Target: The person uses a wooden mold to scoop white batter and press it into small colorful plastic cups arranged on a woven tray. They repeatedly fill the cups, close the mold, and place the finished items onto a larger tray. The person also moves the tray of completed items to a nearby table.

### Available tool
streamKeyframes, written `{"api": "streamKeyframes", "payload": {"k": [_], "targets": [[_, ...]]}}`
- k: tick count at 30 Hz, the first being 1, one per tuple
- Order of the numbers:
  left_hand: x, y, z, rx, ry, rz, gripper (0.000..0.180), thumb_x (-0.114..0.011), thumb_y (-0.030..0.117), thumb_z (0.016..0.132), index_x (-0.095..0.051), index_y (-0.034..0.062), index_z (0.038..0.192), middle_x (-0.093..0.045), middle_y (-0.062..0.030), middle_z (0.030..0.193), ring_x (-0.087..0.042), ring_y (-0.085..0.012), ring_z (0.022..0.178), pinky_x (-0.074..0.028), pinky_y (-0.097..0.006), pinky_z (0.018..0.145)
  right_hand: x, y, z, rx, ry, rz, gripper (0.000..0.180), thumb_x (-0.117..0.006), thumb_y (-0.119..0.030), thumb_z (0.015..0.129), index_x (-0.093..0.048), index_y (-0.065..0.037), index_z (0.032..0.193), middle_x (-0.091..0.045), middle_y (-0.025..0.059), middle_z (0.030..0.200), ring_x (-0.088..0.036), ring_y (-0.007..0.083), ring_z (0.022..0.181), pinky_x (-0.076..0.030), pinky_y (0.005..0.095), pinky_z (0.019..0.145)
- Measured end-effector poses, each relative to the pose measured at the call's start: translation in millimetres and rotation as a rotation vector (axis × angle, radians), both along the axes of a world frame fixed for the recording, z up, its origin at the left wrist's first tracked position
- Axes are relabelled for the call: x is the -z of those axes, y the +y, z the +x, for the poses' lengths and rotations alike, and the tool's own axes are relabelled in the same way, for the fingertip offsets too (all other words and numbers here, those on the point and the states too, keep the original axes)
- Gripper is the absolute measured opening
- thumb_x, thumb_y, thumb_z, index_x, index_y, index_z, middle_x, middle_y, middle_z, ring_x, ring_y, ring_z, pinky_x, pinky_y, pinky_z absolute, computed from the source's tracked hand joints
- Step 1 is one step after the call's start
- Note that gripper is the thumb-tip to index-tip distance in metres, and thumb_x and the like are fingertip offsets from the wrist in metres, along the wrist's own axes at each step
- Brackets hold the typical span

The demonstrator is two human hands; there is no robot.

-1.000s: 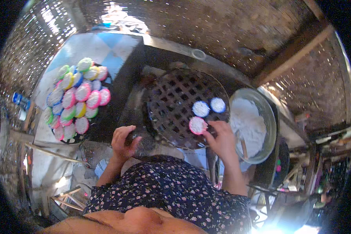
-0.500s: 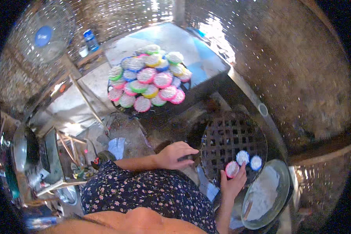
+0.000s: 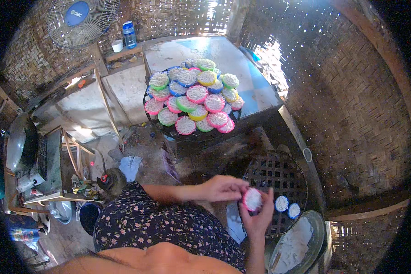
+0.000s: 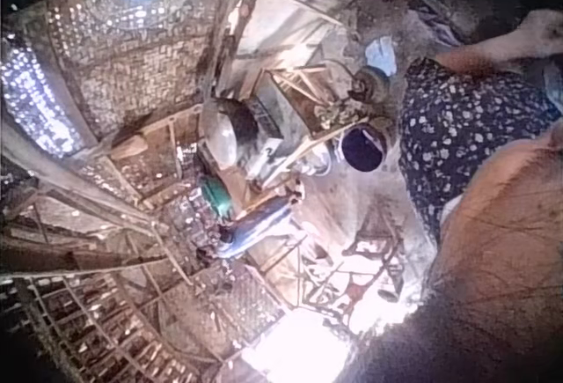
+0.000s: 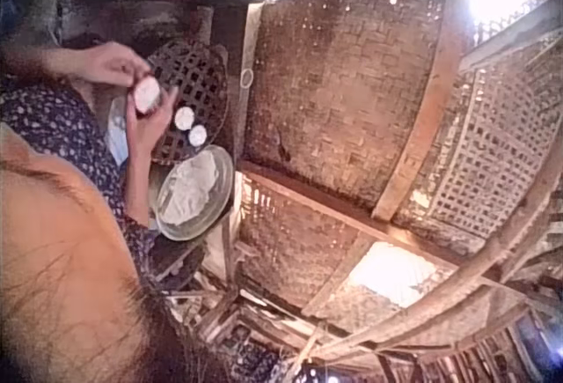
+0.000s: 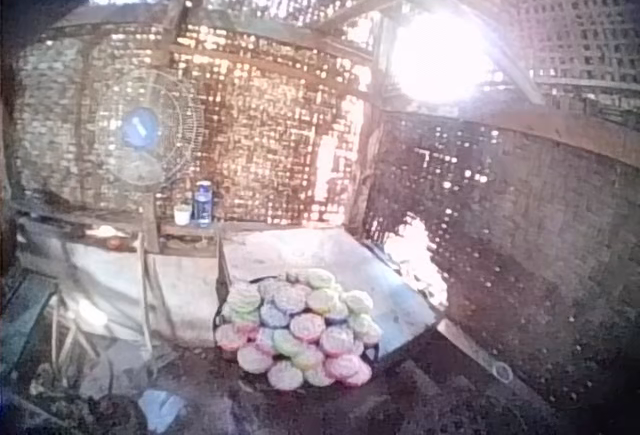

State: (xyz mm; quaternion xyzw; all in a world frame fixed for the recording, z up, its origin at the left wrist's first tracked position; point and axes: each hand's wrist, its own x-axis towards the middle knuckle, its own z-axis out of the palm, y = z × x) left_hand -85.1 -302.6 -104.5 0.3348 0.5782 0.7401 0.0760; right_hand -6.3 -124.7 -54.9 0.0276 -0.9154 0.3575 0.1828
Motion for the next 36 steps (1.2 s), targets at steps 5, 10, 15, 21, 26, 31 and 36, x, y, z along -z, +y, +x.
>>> {"api": "streamKeyframes", "payload": {"k": [5, 10, 15, 21, 26, 31, 36], "targets": [[-27, -60, -17, -0.999, 0.359, 0.042, 0.033, -0.070, 0.018, 0.073, -0.056, 0.0034, 0.100, -0.056, -0.0105, 0.096, -0.054, -0.0232, 0.084, -0.044, -0.033, 0.069, -30, -68, -65, -0.238, 0.116, 0.088, 0.090, -0.079, -0.023, 0.061, -0.031, 0.003, 0.133, -0.054, 0.0149, 0.107, -0.049, 0.0294, 0.099, -0.041, 0.0381, 0.086], [0, -114, -25, -1.489, 0.581, -0.117, 0.040, -0.067, 0.030, 0.077, -0.054, 0.0023, 0.103, -0.053, -0.0123, 0.098, -0.048, -0.0278, 0.091, -0.039, -0.038, 0.081, -30, -150, -120, -0.412, 0.252, 0.167, 0.089, -0.078, -0.023, 0.062, -0.031, 0.001, 0.134, -0.058, 0.0139, 0.107, -0.051, 0.0298, 0.097, -0.042, 0.0392, 0.085], [17, -140, -24, -1.482, 0.458, -0.352, 0.037, -0.068, 0.029, 0.077, -0.061, 0.0060, 0.105, -0.056, -0.0084, 0.093, -0.049, -0.0263, 0.089, -0.039, -0.038, 0.080, -12, -204, -144, -0.438, 0.242, 0.156, 0.090, -0.079, -0.023, 0.062, -0.029, 0.001, 0.134, -0.059, 0.0153, 0.105, -0.054, 0.0309, 0.093, -0.041, 0.0401, 0.085], [22, -148, -41, -1.466, 0.440, -0.393, 0.034, -0.065, 0.025, 0.078, -0.063, 0.0095, 0.108, -0.059, -0.0056, 0.093, -0.051, -0.0244, 0.087, -0.037, -0.037, 0.082, -1, -214, -159, -0.394, 0.292, 0.136, 0.089, -0.079, -0.021, 0.061, -0.031, 0.002, 0.133, -0.059, 0.0173, 0.105, -0.054, 0.0333, 0.095, -0.039, 0.0421, 0.087], [20, -149, -47, -1.404, 0.453, -0.446, 0.031, -0.060, 0.023, 0.083, -0.061, 0.0041, 0.107, -0.059, -0.0096, 0.095, -0.051, -0.0281, 0.087, -0.039, -0.039, 0.079, -3, -215, -161, -0.393, 0.278, 0.148, 0.087, -0.078, -0.018, 0.061, -0.032, 0.003, 0.132, -0.058, 0.0193, 0.107, -0.054, 0.0349, 0.095, -0.039, 0.0424, 0.088], [24, -145, -51, -1.414, 0.409, -0.404, 0.029, -0.057, 0.022, 0.085, -0.060, 0.0017, 0.105, -0.059, -0.0110, 0.093, -0.051, -0.0292, 0.087, -0.038, -0.040, 0.080, 5, -212, -160, -0.409, 0.271, 0.129, 0.087, -0.078, -0.018, 0.061, -0.033, 0.003, 0.132, -0.056, 0.0208, 0.109, -0.053, 0.0358, 0.097, -0.040, 0.0426, 0.087], [30, -144, -53, -1.428, 0.411, -0.381, 0.032, -0.059, 0.019, 0.082, -0.061, 0.0050, 0.111, -0.060, -0.0074, 0.092, -0.051, -0.0256, 0.087, -0.035, -0.037, 0.084, 4, -210, -159, -0.407, 0.369, 0.084, 0.081, -0.076, -0.017, 0.066, -0.033, 0.004, 0.131, -0.050, 0.0225, 0.110, -0.050, 0.0369, 0.102, -0.040, 0.0424, 0.089]]}}
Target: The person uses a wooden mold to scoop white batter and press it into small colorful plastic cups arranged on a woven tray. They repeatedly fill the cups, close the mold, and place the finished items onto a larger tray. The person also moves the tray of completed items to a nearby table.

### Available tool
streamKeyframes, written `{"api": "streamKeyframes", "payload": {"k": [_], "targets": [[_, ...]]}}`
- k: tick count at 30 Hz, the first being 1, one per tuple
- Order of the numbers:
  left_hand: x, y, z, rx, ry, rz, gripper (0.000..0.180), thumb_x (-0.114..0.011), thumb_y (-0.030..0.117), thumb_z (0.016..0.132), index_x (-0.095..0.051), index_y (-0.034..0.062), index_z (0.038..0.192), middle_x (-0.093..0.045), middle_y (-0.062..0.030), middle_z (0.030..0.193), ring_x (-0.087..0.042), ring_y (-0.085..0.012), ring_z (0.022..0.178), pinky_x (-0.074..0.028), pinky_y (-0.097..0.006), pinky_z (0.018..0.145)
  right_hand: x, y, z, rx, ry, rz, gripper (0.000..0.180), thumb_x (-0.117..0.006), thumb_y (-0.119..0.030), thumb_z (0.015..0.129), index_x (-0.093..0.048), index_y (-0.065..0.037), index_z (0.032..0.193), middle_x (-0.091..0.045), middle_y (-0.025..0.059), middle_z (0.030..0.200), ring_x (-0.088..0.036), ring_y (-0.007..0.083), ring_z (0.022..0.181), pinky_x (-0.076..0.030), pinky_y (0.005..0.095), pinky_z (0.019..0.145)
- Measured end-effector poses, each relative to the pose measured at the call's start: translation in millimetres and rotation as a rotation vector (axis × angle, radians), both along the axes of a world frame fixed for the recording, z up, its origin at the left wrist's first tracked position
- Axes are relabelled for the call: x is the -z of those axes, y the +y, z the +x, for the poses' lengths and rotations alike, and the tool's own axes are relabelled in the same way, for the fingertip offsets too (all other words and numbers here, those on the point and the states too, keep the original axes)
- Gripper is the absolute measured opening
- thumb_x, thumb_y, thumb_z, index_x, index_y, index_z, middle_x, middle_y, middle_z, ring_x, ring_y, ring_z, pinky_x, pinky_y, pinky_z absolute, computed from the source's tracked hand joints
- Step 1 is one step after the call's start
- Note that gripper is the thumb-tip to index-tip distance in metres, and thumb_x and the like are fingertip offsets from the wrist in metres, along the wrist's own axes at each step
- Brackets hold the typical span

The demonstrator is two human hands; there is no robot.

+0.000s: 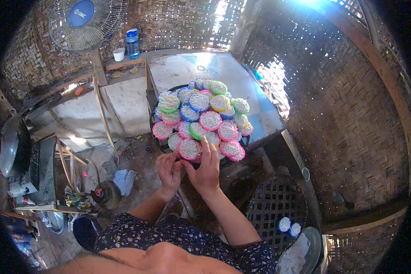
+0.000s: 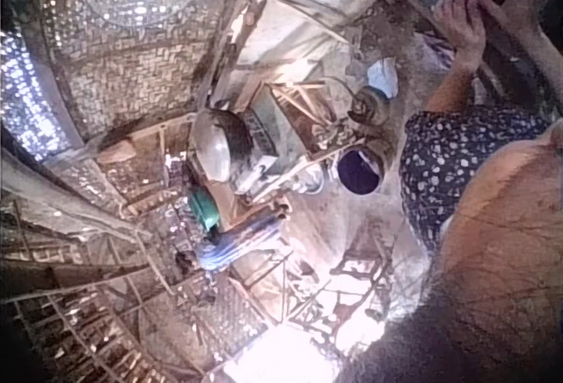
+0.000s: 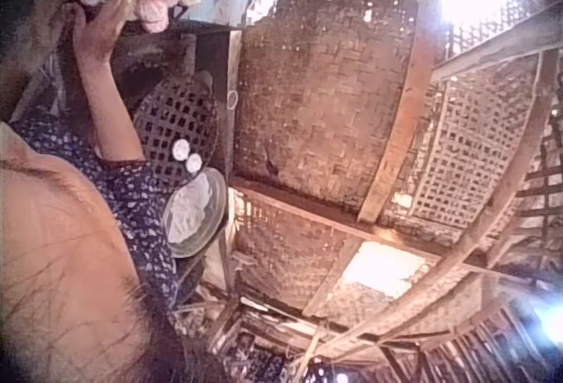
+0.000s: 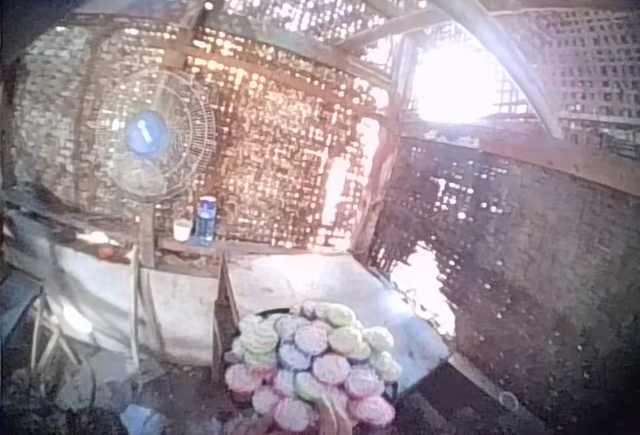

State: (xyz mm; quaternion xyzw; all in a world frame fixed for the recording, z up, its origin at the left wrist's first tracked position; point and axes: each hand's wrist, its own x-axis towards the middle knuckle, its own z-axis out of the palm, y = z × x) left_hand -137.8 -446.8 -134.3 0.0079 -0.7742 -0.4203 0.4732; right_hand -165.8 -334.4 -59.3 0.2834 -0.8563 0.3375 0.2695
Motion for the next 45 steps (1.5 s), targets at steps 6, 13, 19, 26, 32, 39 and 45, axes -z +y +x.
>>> {"api": "streamKeyframes", "payload": {"k": [6, 13, 19, 26, 32, 39, 45], "targets": [[-4, 1, 1, 0.027, -0.022, 0.027, 0.032, -0.058, 0.017, 0.082, -0.060, 0.0041, 0.111, -0.060, -0.0083, 0.092, -0.051, -0.0258, 0.088, -0.035, -0.036, 0.083, 3, 2, -1, -0.023, -0.037, -0.052, 0.069, -0.074, -0.016, 0.069, -0.040, 0.004, 0.126, -0.050, 0.0195, 0.110, -0.050, 0.0347, 0.100, -0.043, 0.0390, 0.085], [1, 4, -2, -0.005, 0.027, -0.023, 0.035, -0.059, 0.020, 0.082, -0.058, 0.0014, 0.112, -0.059, -0.0100, 0.096, -0.051, -0.0262, 0.089, -0.036, -0.037, 0.083, 13, 7, -2, -0.030, 0.027, -0.005, 0.066, -0.074, -0.017, 0.068, -0.044, 0.002, 0.124, -0.051, 0.0167, 0.110, -0.050, 0.0322, 0.101, -0.042, 0.0387, 0.086], [8, 5, -1, 0.000, 0.067, 0.031, 0.053, -0.070, 0.026, 0.076, -0.050, 0.0012, 0.118, -0.055, -0.0103, 0.098, -0.050, -0.0260, 0.091, -0.036, -0.038, 0.084, -19, 36, 13, 0.070, 0.100, 0.031, 0.067, -0.074, -0.021, 0.069, -0.044, 0.000, 0.125, -0.047, 0.0185, 0.115, -0.047, 0.0348, 0.105, -0.039, 0.0415, 0.089], [3, 9, -4, -0.063, 0.001, -0.023, 0.059, -0.074, 0.023, 0.072, -0.047, 0.0016, 0.120, -0.055, -0.0110, 0.097, -0.048, -0.0289, 0.095, -0.036, -0.041, 0.085, -70, 119, 46, 0.444, 0.126, -0.055, 0.061, -0.073, -0.017, 0.072, -0.046, -0.003, 0.125, -0.049, 0.0154, 0.114, -0.050, 0.0275, 0.100, -0.042, 0.0366, 0.085], [2, 8, -7, -0.073, 0.012, -0.067, 0.043, -0.072, 0.016, 0.073, -0.056, 0.0020, 0.111, -0.055, -0.0129, 0.099, -0.048, -0.0294, 0.098, -0.037, -0.039, 0.084, -74, 209, 99, 0.771, 0.152, -0.156, 0.056, -0.071, -0.009, 0.072, -0.049, -0.004, 0.123, -0.053, 0.0100, 0.107, -0.052, 0.0194, 0.089, -0.043, 0.0295, 0.077], [18, 0, -19, -0.107, 0.097, -0.243, 0.045, -0.073, 0.018, 0.073, -0.057, 0.0009, 0.111, -0.055, -0.0134, 0.102, -0.051, -0.0289, 0.095, -0.039, -0.039, 0.083, -60, 298, 172, 1.147, 0.066, -0.209, 0.045, -0.067, -0.010, 0.076, -0.054, -0.004, 0.118, -0.058, 0.0090, 0.100, -0.054, 0.0171, 0.085, -0.043, 0.0289, 0.070], [9, 4, -13, -0.103, -0.039, -0.206, 0.057, -0.072, 0.029, 0.076, -0.050, -0.0028, 0.117, -0.054, -0.0157, 0.108, -0.049, -0.0304, 0.099, -0.038, -0.041, 0.086, -29, 347, 198, 1.205, -0.415, -0.181, 0.061, -0.073, -0.022, 0.068, -0.051, -0.007, 0.122, -0.057, 0.0138, 0.114, -0.055, 0.0244, 0.102, -0.044, 0.0332, 0.084]]}}
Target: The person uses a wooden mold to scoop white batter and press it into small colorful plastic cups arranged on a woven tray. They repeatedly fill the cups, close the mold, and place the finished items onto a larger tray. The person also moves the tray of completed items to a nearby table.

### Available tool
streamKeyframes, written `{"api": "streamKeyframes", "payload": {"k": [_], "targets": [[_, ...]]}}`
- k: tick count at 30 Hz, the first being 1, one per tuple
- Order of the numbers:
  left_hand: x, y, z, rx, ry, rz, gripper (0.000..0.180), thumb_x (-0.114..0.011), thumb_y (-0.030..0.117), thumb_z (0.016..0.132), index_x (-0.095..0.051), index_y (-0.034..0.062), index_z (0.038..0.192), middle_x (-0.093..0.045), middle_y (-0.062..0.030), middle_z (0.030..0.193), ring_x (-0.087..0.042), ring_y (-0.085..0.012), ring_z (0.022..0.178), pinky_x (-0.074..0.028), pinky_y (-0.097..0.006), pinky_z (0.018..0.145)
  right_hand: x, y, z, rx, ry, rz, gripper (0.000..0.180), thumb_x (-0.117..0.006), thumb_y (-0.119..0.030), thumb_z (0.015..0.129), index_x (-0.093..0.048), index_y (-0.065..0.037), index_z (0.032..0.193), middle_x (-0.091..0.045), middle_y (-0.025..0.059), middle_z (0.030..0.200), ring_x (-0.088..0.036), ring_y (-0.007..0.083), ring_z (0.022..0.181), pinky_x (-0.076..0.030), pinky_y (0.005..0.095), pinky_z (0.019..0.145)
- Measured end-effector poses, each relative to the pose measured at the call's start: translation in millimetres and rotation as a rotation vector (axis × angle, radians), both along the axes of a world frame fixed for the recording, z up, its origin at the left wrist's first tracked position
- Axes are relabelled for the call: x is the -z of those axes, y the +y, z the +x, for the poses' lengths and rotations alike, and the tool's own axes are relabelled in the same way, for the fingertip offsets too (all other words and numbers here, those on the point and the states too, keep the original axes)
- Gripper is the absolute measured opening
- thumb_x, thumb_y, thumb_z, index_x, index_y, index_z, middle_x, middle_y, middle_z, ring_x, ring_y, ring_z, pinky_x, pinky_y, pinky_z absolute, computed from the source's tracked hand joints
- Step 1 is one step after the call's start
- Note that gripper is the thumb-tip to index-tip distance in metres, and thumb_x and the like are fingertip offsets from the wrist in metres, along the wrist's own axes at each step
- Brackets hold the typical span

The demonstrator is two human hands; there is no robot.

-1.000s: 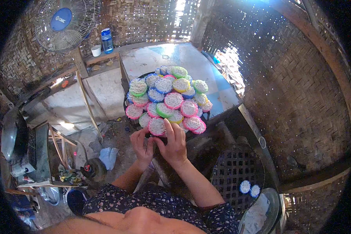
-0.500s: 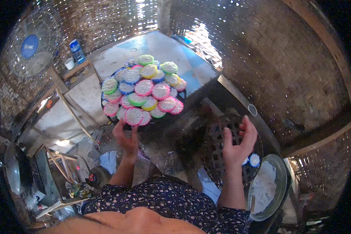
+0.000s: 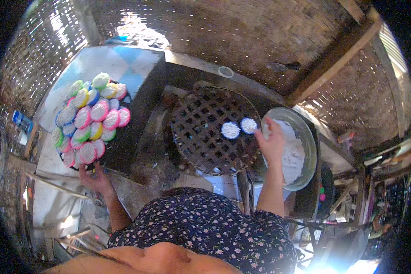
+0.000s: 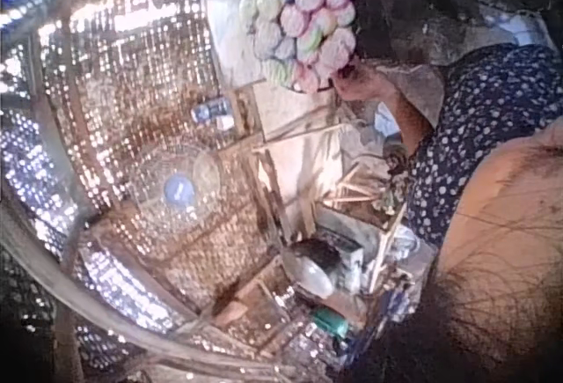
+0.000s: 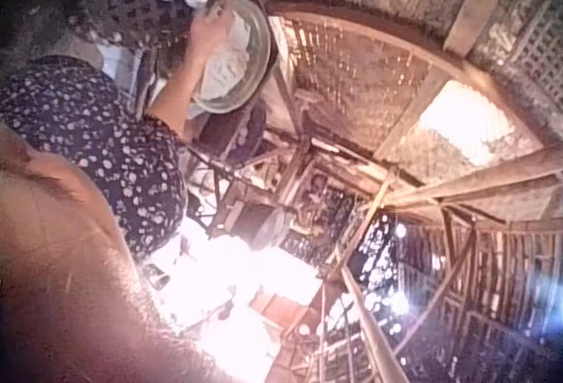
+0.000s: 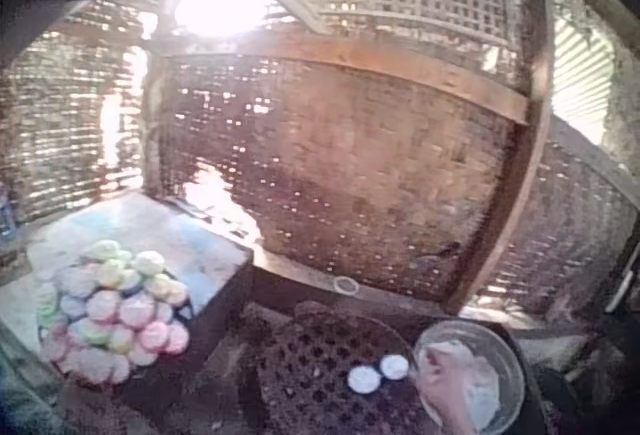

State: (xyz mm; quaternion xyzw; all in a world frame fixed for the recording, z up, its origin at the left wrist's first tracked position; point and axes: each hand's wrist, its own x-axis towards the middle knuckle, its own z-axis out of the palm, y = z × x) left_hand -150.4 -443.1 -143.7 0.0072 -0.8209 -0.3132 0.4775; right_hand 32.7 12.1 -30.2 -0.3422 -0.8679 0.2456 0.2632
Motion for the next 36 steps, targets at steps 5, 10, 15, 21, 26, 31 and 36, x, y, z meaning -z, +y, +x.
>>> {"api": "streamKeyframes", "payload": {"k": [5, 10, 15, 21, 26, 31, 36], "targets": [[14, -9, 4, -0.044, 0.040, 0.070, 0.068, -0.073, 0.038, 0.073, -0.045, -0.0042, 0.118, -0.051, -0.0171, 0.111, -0.047, -0.0298, 0.102, -0.036, -0.041, 0.091, 43, 25, -21, -0.320, -0.212, 0.225, 0.080, -0.072, -0.018, 0.061, -0.037, -0.011, 0.133, -0.044, 0.0188, 0.130, -0.040, 0.0342, 0.121, -0.030, 0.0412, 0.103], [27, -20, 3, -0.120, 0.170, -0.021, 0.067, -0.061, 0.049, 0.080, -0.047, -0.0035, 0.118, -0.050, -0.0172, 0.113, -0.044, -0.0323, 0.107, -0.033, -0.043, 0.094, 49, 36, -47, -0.389, -0.394, -0.014, 0.085, -0.064, 0.000, 0.058, -0.033, -0.008, 0.137, -0.046, 0.0175, 0.129, -0.043, 0.0325, 0.119, -0.032, 0.0370, 0.103], [84, -28, 8, -0.219, 0.035, 0.383, 0.053, -0.058, 0.029, 0.084, -0.041, -0.0037, 0.122, -0.046, -0.0180, 0.118, -0.040, -0.0329, 0.112, -0.030, -0.043, 0.097, 54, 88, -41, -0.362, -0.490, 0.404, 0.079, -0.076, -0.016, 0.051, -0.048, -0.003, 0.124, -0.055, 0.0202, 0.113, -0.050, 0.0367, 0.106, -0.039, 0.0427, 0.093], [164, 27, 13, -0.315, -0.497, 0.538, 0.046, -0.050, 0.028, 0.089, -0.040, 0.0028, 0.127, -0.042, -0.0209, 0.124, -0.038, -0.0372, 0.115, -0.029, -0.044, 0.098, -76, -84, -145, -0.862, -0.108, 0.407, 0.063, -0.072, -0.016, 0.057, -0.049, -0.003, 0.115, -0.047, 0.0167, 0.109, -0.048, 0.0353, 0.103, -0.038, 0.0403, 0.091], [203, 64, -7, -0.401, -0.502, 0.759, 0.041, -0.044, 0.027, 0.093, -0.042, 0.0066, 0.128, -0.041, -0.0216, 0.125, -0.039, -0.0372, 0.116, -0.031, -0.045, 0.097, -113, -261, -209, -1.420, -0.124, 0.343, 0.062, -0.077, -0.026, 0.061, -0.051, -0.004, 0.113, -0.049, 0.0171, 0.109, -0.049, 0.0337, 0.104, -0.038, 0.0414, 0.091], [199, 63, -3, -0.417, -0.410, 0.792, 0.034, -0.045, 0.023, 0.091, -0.048, 0.0034, 0.118, -0.048, -0.0211, 0.116, -0.044, -0.0391, 0.110, -0.035, -0.044, 0.093, -85, -377, -243, -1.711, -0.078, 0.466, 0.061, -0.075, -0.032, 0.062, -0.053, -0.006, 0.112, -0.053, 0.0149, 0.102, -0.048, 0.0333, 0.102, -0.037, 0.0441, 0.088], [195, 64, 0, -0.424, -0.467, 0.797, 0.034, -0.044, 0.025, 0.091, -0.046, 0.0038, 0.118, -0.045, -0.0215, 0.119, -0.042, -0.0385, 0.111, -0.033, -0.044, 0.095, -56, -417, -257, -1.689, -0.109, 0.732, 0.063, -0.073, -0.035, 0.062, -0.053, -0.005, 0.113, -0.053, 0.0122, 0.101, -0.047, 0.0298, 0.101, -0.035, 0.0426, 0.088]]}}
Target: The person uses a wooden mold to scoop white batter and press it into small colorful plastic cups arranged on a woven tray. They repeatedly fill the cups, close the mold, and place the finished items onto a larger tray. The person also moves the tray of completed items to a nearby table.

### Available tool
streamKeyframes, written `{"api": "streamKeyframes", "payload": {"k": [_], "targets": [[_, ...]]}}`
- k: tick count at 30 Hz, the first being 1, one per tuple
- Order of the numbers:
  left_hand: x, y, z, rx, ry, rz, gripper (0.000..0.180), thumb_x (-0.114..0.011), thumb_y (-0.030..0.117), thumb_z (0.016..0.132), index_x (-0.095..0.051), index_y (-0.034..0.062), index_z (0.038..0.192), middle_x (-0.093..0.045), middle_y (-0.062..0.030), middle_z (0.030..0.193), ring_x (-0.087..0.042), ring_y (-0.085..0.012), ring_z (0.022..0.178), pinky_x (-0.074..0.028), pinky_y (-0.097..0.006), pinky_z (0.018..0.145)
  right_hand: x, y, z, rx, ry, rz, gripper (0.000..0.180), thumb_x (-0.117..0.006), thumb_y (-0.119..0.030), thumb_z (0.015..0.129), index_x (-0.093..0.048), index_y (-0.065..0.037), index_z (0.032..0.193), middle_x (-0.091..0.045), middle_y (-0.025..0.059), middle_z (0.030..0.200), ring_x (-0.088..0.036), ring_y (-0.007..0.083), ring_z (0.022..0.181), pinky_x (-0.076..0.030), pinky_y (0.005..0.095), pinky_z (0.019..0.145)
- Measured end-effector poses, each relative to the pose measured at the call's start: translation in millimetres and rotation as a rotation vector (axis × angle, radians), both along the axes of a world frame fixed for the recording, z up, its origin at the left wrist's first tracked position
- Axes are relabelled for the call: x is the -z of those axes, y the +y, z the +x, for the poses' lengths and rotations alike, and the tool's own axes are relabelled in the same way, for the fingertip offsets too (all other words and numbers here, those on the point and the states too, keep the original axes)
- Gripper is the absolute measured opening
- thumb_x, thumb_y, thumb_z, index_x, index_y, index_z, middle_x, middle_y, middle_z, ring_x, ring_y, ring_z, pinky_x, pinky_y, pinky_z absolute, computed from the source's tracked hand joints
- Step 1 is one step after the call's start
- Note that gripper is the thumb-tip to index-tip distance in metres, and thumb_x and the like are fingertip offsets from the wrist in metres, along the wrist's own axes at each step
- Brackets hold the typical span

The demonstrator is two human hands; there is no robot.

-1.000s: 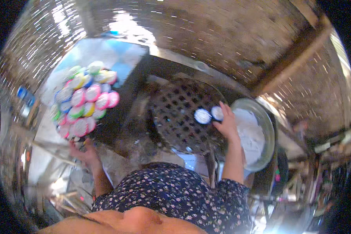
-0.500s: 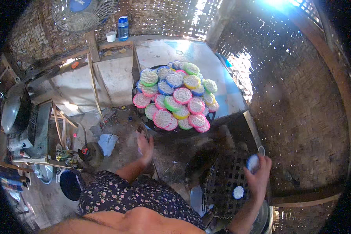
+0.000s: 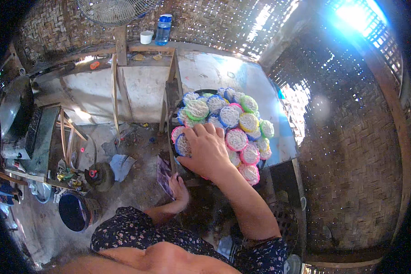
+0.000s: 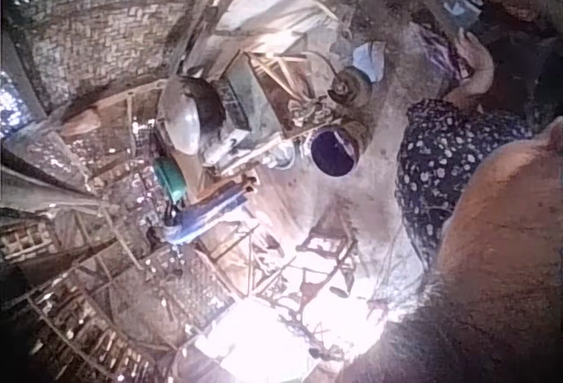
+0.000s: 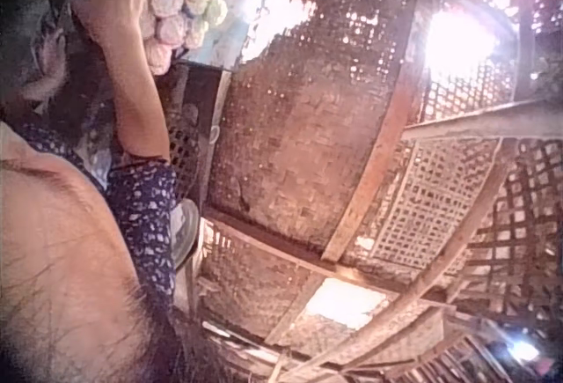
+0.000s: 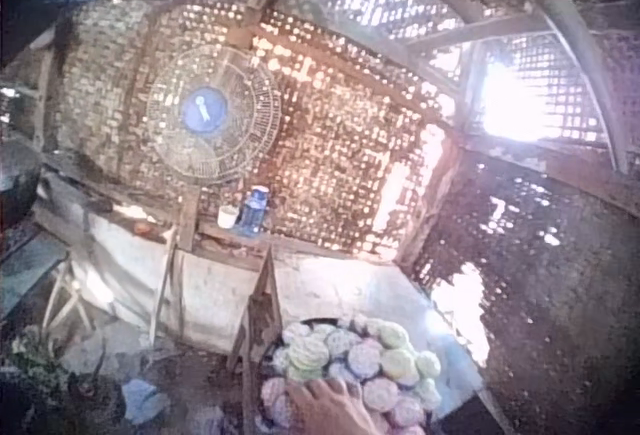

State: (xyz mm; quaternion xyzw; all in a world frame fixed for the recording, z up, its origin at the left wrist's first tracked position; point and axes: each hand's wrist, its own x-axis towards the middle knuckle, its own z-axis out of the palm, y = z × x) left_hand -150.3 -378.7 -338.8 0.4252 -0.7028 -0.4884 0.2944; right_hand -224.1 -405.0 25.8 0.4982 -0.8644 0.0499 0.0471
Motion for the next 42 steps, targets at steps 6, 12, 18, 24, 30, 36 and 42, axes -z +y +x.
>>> {"api": "streamKeyframes", "payload": {"k": [6, 12, 18, 24, 30, 36, 42], "targets": [[0, 1, 2, 0.035, 0.011, 0.025, 0.034, -0.043, 0.025, 0.091, -0.046, 0.0049, 0.118, -0.040, -0.0214, 0.123, -0.039, -0.0382, 0.114, -0.031, -0.044, 0.097, 10, -9, -1, 0.074, 0.058, 0.048, 0.067, -0.075, -0.038, 0.061, -0.052, -0.006, 0.116, -0.052, 0.0099, 0.103, -0.046, 0.0295, 0.101, -0.032, 0.0427, 0.090], [-1, -1, 2, 0.041, -0.002, 0.012, 0.033, -0.044, 0.024, 0.091, -0.046, 0.0052, 0.118, -0.041, -0.0208, 0.122, -0.039, -0.0377, 0.113, -0.031, -0.044, 0.096, 5, -9, 3, 0.076, 0.082, 0.061, 0.068, -0.074, -0.039, 0.062, -0.052, -0.004, 0.116, -0.051, 0.0088, 0.103, -0.047, 0.0278, 0.101, -0.032, 0.0416, 0.089], [-3, -1, 1, 0.054, -0.017, 0.014, 0.034, -0.045, 0.024, 0.091, -0.046, 0.0051, 0.118, -0.043, -0.0207, 0.121, -0.040, -0.0377, 0.112, -0.032, -0.045, 0.095, 6, -2, 1, 0.073, 0.080, 0.094, 0.063, -0.072, -0.039, 0.066, -0.053, -0.005, 0.115, -0.052, 0.0084, 0.103, -0.047, 0.0267, 0.101, -0.033, 0.0416, 0.088], [3, -1, 1, 0.061, 0.003, -0.024, 0.035, -0.043, 0.026, 0.092, -0.045, 0.0045, 0.119, -0.043, -0.0213, 0.121, -0.039, -0.0377, 0.113, -0.030, -0.045, 0.096, 5, -3, 0, 0.103, 0.079, 0.137, 0.063, -0.071, -0.042, 0.068, -0.053, -0.007, 0.118, -0.051, 0.0085, 0.103, -0.046, 0.0269, 0.103, -0.033, 0.0417, 0.089], [-3, -2, 1, 0.063, -0.018, -0.006, 0.035, -0.041, 0.027, 0.093, -0.044, 0.0044, 0.119, -0.041, -0.0214, 0.123, -0.038, -0.0378, 0.116, -0.028, -0.044, 0.098, 9, 1, -3, 0.128, 0.047, 0.107, 0.067, -0.070, -0.045, 0.066, -0.052, -0.007, 0.119, -0.051, 0.0097, 0.106, -0.046, 0.0276, 0.105, -0.033, 0.0423, 0.090], [-4, -2, 2, 0.077, -0.006, 0.033, 0.035, -0.041, 0.028, 0.093, -0.045, 0.0048, 0.119, -0.041, -0.0215, 0.124, -0.037, -0.0375, 0.117, -0.028, -0.044, 0.099, 7, 10, 2, 0.100, 0.049, -0.092, 0.066, -0.072, -0.042, 0.066, -0.053, -0.003, 0.115, -0.051, 0.0111, 0.106, -0.045, 0.0288, 0.107, -0.034, 0.0415, 0.091], [9, -2, 2, 0.043, -0.003, -0.023, 0.034, -0.043, 0.026, 0.092, -0.045, 0.0060, 0.120, -0.043, -0.0210, 0.122, -0.039, -0.0374, 0.115, -0.030, -0.043, 0.097, -52, 84, 41, 0.220, 0.080, -0.464, 0.060, -0.076, -0.025, 0.065, -0.054, -0.004, 0.117, -0.050, 0.0155, 0.117, -0.049, 0.0322, 0.107, -0.039, 0.0405, 0.091]]}}
